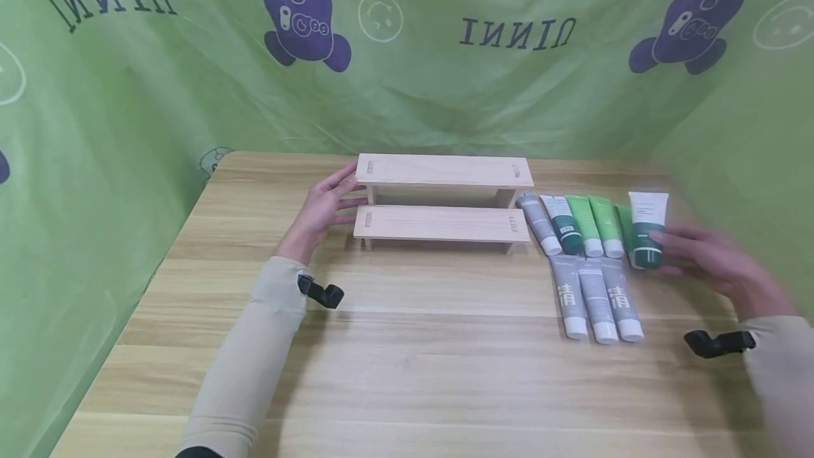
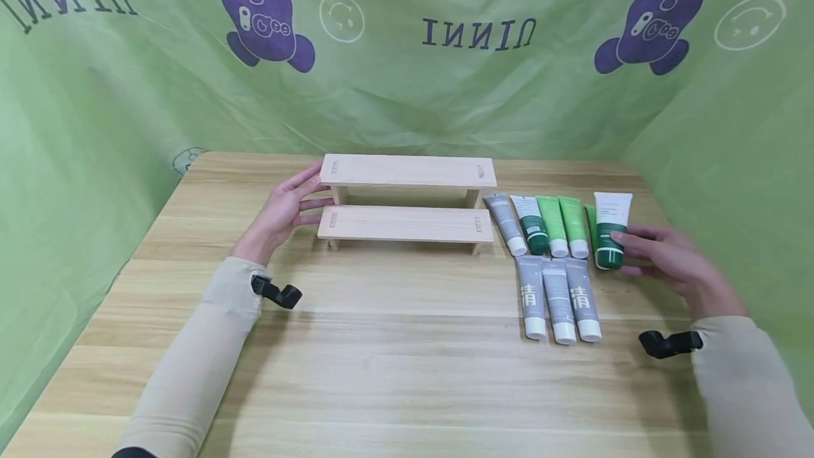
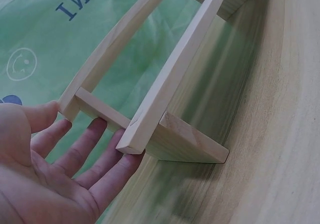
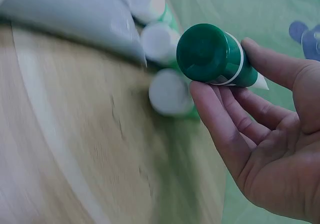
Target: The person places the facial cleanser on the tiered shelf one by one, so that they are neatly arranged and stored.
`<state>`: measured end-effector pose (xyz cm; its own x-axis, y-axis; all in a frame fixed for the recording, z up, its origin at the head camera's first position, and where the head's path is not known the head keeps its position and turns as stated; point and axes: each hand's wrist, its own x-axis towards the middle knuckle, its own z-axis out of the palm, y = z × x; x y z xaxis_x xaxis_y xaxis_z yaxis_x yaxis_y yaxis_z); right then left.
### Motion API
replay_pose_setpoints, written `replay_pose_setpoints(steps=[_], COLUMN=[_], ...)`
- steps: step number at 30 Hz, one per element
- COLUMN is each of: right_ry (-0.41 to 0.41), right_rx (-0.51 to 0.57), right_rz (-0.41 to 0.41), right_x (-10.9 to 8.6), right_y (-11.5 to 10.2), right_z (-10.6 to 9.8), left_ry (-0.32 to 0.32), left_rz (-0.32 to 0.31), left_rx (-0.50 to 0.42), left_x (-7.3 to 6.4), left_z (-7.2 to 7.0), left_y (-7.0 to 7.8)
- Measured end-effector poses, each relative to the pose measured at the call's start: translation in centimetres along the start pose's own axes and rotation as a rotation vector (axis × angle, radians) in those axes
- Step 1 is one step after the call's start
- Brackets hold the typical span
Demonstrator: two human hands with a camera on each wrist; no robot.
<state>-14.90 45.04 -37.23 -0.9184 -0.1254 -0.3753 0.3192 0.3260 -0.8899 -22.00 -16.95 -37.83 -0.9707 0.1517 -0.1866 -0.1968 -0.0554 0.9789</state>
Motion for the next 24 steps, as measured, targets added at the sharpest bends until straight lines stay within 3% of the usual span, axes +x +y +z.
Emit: replay_pose_setpoints(steps=[7, 16, 24], right_ry=[-0.002, 0.012, -0.029], right_rx=[-0.004, -0.138, 0.018], right_rz=[-0.079, -0.094, -0.198], right_x=[0.5, 1.5, 2.5], right_y=[-2.0, -5.5, -8.3], right_z=[2.9, 7.7, 12.4], left_ry=[0.001, 0.005, 0.011], left_rz=[-0.006, -0.010, -0.011], left_rx=[-0.002, -0.007, -0.005], left_x=[0.0, -0.1, 0.1], left_z=[0.0, 0.0, 0.0], left_y=[0.1, 0.3, 0.0])
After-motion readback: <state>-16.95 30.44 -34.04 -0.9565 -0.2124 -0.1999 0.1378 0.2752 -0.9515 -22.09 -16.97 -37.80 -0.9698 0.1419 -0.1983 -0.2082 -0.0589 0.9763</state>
